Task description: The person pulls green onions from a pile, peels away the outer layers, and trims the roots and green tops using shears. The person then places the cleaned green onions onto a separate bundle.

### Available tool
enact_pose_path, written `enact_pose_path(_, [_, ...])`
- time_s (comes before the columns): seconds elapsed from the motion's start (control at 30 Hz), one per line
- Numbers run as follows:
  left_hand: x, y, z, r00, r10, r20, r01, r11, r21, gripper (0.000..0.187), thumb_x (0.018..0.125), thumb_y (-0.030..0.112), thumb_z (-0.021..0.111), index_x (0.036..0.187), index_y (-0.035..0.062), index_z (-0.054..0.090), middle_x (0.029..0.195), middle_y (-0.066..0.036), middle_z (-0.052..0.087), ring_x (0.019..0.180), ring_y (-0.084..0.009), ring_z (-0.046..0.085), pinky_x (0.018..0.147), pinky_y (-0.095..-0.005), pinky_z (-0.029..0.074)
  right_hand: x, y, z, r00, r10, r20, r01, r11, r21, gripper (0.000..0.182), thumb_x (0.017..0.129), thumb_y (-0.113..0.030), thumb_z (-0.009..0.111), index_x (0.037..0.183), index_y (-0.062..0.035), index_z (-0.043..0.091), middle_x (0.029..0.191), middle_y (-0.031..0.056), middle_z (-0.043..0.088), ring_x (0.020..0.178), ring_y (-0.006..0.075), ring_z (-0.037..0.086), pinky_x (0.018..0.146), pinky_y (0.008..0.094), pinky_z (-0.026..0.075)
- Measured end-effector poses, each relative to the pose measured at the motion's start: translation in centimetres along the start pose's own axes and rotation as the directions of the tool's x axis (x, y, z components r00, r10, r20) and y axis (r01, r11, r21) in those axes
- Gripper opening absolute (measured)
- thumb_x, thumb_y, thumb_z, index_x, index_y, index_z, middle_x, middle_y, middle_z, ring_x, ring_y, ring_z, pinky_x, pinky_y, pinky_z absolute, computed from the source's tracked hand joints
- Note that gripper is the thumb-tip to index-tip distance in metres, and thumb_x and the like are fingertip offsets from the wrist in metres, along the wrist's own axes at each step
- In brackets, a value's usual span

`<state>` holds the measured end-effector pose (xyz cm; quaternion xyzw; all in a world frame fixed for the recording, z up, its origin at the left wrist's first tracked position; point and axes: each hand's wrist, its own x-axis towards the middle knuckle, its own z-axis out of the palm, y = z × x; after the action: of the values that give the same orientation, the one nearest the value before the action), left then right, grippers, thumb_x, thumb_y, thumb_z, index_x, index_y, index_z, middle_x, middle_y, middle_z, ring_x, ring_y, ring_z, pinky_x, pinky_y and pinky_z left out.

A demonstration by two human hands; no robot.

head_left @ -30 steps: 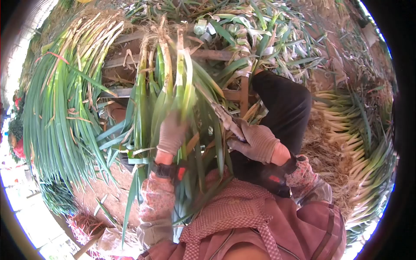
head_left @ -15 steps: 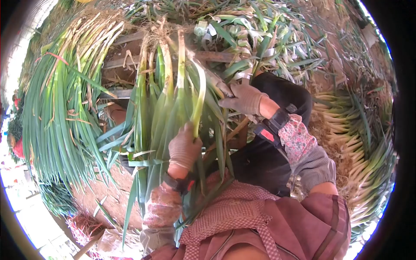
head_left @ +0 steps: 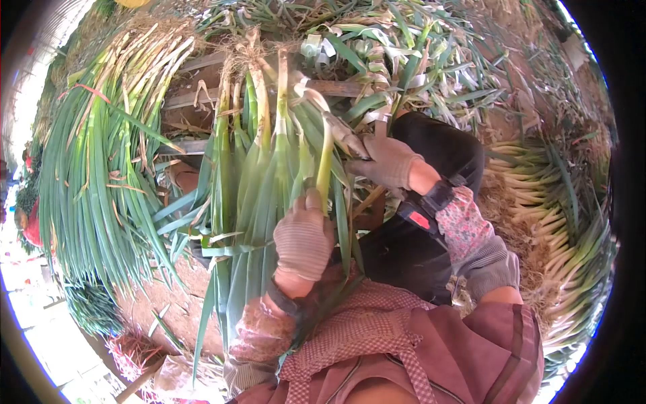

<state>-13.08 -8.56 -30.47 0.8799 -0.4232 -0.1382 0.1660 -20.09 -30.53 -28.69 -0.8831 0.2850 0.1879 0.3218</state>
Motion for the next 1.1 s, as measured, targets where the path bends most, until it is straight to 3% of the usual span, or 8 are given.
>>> enact_pose_path(0.2, [3.9, 2.3, 3.8, 1.000, 0.019, 0.021, -0.017, 0.998, -0.060, 0.028, 0.083, 0.015, 0.059, 0.108, 0.0046, 0.052, 0.102, -0.021, 0.062, 0.083, -0.0429, 0.067, 0.072, -0.0523, 0.054, -2.1, 2.9, -0.9, 0.996, -0.006, -0.091, 0.006, 1.000, 0.001, 0.049, 0.089, -0.039, 0.059, 0.109, 0.0052, 0.057, 0.093, 0.0285, 0.068, 0.091, 0.0447, 0.066, 0.082, 0.0498, 0.051])
enact_pose_path(0.3, [5.5, 2.9, 5.3, 0.988, 0.148, 0.046, -0.151, 0.987, 0.051, 0.028, 0.082, 0.011, 0.063, 0.107, 0.0032, 0.055, 0.098, -0.017, 0.064, 0.083, -0.0344, 0.070, 0.067, -0.0441, 0.058, -0.3, 5.3, 0.8, 0.995, 0.002, -0.096, -0.007, 0.998, -0.058, 0.048, 0.089, -0.038, 0.058, 0.109, 0.0045, 0.057, 0.095, 0.0283, 0.068, 0.093, 0.0444, 0.066, 0.083, 0.0496, 0.050])
enact_pose_path(0.43, [6.7, 4.0, 6.8, 0.978, 0.098, 0.183, -0.127, 0.980, 0.154, 0.029, 0.081, 0.011, 0.065, 0.108, 0.0042, 0.056, 0.100, -0.015, 0.064, 0.080, -0.0310, 0.071, 0.067, -0.0425, 0.058, -0.1, 5.4, 0.3, 0.985, 0.093, -0.148, -0.093, 0.996, 0.007, 0.051, 0.089, -0.042, 0.057, 0.110, 0.0038, 0.057, 0.098, 0.0277, 0.068, 0.096, 0.0440, 0.066, 0.086, 0.0489, 0.050])
enact_pose_path(0.63, [6.9, 3.8, 7.0, 0.979, 0.095, 0.183, -0.117, 0.987, 0.113, 0.034, 0.081, 0.011, 0.068, 0.113, 0.0031, 0.057, 0.102, -0.015, 0.064, 0.080, -0.0308, 0.072, 0.067, -0.0419, 0.059, 1.7, 6.9, 0.3, 0.957, 0.200, -0.208, -0.207, 0.978, -0.013, 0.056, 0.090, -0.047, 0.058, 0.113, 0.0044, 0.057, 0.099, 0.0271, 0.069, 0.096, 0.0438, 0.066, 0.087, 0.0485, 0.050])
enact_pose_path(0.83, [7.8, 2.9, 4.9, 0.949, 0.117, 0.291, -0.165, 0.976, 0.145, 0.021, 0.087, 0.020, 0.061, 0.102, 0.0061, 0.066, 0.101, -0.013, 0.067, 0.082, -0.0314, 0.071, 0.069, -0.0437, 0.058, 2.0, 6.3, 1.9, 0.996, 0.066, -0.052, -0.070, 0.994, -0.089, 0.057, 0.088, -0.044, 0.060, 0.118, 0.0041, 0.055, 0.099, 0.0274, 0.069, 0.095, 0.0439, 0.067, 0.084, 0.0490, 0.052])
enact_pose_path(0.93, [10.3, -1.7, 4.6, 0.997, 0.081, 0.014, -0.081, 0.936, 0.344, 0.022, 0.089, 0.027, 0.065, 0.101, 0.0095, 0.067, 0.102, -0.015, 0.067, 0.086, -0.0360, 0.071, 0.070, -0.0472, 0.057, 0.6, 3.8, 2.2, 0.999, 0.042, -0.004, -0.042, 0.995, -0.090, 0.053, 0.088, -0.040, 0.059, 0.119, 0.0034, 0.054, 0.098, 0.0266, 0.069, 0.092, 0.0443, 0.067, 0.081, 0.0491, 0.053])
enact_pose_path(1.0, [12.0, -3.6, 2.1, 0.994, -0.084, -0.068, 0.103, 0.923, 0.371, 0.025, 0.087, 0.032, 0.068, 0.102, 0.0114, 0.069, 0.106, -0.012, 0.068, 0.094, -0.0344, 0.070, 0.077, -0.0474, 0.056, -0.5, 2.3, 2.4, 0.999, 0.025, 0.021, -0.024, 0.998, -0.061, 0.052, 0.089, -0.039, 0.059, 0.120, 0.0025, 0.054, 0.097, 0.0261, 0.069, 0.092, 0.0446, 0.067, 0.081, 0.0493, 0.053])
enact_pose_path(1.1, [13.3, -6.6, 1.6, 0.982, -0.175, -0.074, 0.190, 0.914, 0.358, 0.029, 0.085, 0.034, 0.071, 0.105, 0.0134, 0.069, 0.107, -0.013, 0.068, 0.099, -0.0334, 0.069, 0.082, -0.0469, 0.054, -1.5, 0.9, 3.4, 0.998, -0.064, 0.026, 0.065, 0.997, -0.039, 0.051, 0.089, -0.039, 0.059, 0.120, 0.0012, 0.053, 0.096, 0.0258, 0.069, 0.091, 0.0451, 0.067, 0.081, 0.0501, 0.053])
